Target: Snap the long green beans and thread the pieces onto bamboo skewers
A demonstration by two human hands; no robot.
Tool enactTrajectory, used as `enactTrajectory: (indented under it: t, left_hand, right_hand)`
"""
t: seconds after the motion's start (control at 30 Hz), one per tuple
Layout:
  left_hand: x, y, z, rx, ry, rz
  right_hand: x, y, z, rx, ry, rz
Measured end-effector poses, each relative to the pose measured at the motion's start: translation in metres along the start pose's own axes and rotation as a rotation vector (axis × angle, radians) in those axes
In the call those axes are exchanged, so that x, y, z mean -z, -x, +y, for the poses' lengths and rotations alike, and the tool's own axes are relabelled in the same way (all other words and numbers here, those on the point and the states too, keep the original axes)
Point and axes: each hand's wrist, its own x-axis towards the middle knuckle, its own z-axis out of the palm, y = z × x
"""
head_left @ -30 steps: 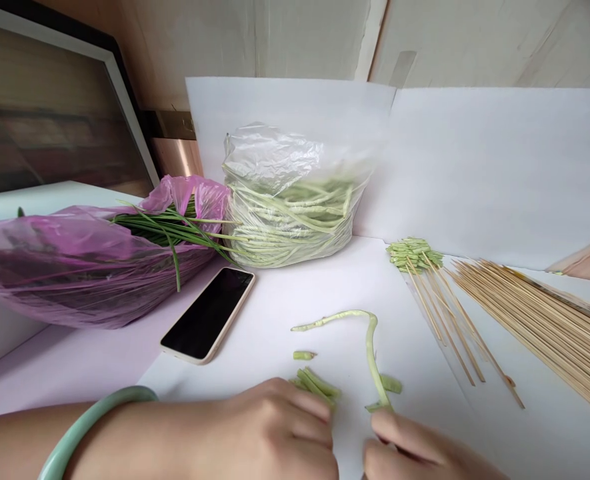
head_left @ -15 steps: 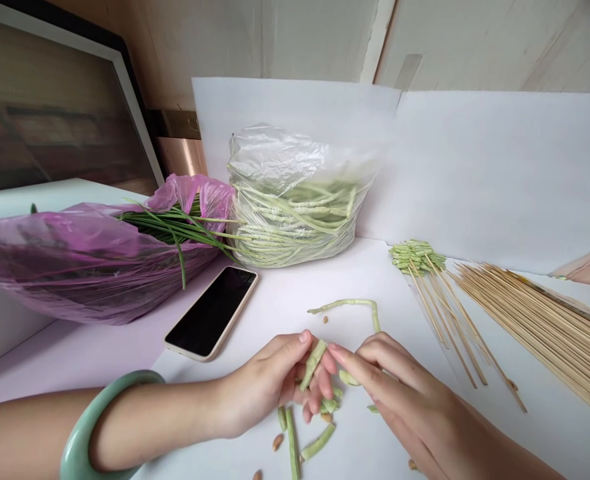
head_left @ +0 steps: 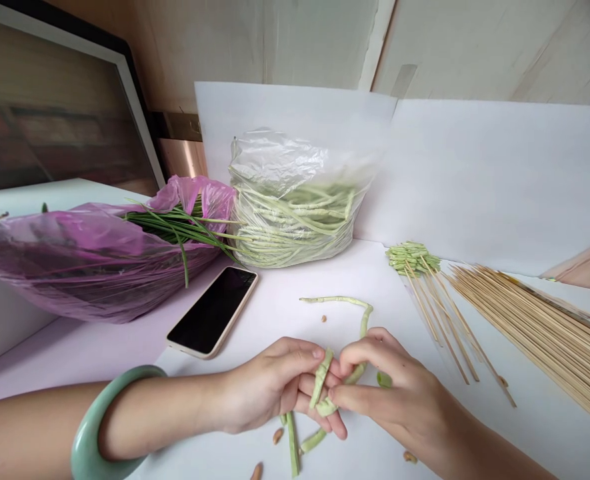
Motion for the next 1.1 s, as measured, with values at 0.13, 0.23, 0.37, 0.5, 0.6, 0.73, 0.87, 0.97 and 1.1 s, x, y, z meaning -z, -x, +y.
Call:
enactTrajectory:
  t: [0.13,0.23,0.37,0.5,0.6,0.73,0.87,0.97,1.1]
  left_hand:
    - [-0.001,0.001,0.003,0.029,-0.036,-0.016]
    - [-0.001,0.001,0.003,0.049,-0.087,-0.031]
    - [0.0,0.001,0.004,0.065,-0.133,-0.047]
    - [0.0,0.0,0.004,0.076,-0.138,-0.056]
    - [0.001,-0.001,0.004,0.07,-0.117,-0.024]
    - [0.001,-0.002,0.003,0.087,-0.115,-0.014]
    - [0.001,-0.001,0.002,0.119,-0.161,-0.068]
    - [0.0,0.0,0.002,0.126,-0.22,-0.109]
    - [0.001,0.001,0.003,0.116,-0.337,-0.14]
  right_hand:
    - [0.001,-0.004,-0.002,0.014,-0.015,-0.022]
    - [0.002,-0.005,-0.002,0.033,-0.083,-0.025]
    - [0.006,-0.004,0.005,-0.082,-0.15,0.001]
    - [0.018,-0.004,0.019,-0.141,-0.115,-0.034]
    - [0.026,-0.004,0.026,-0.123,-0.083,-0.065]
    - [0.026,-0.005,0.02,-0.09,-0.061,-0.105]
    - [0.02,-0.007,0.009,-0.071,-0.013,-0.131]
    - [0.018,-0.01,0.002,-0.047,0.039,-0.152]
    - [0.018,-0.013,-0.005,-0.008,0.11,-0.166]
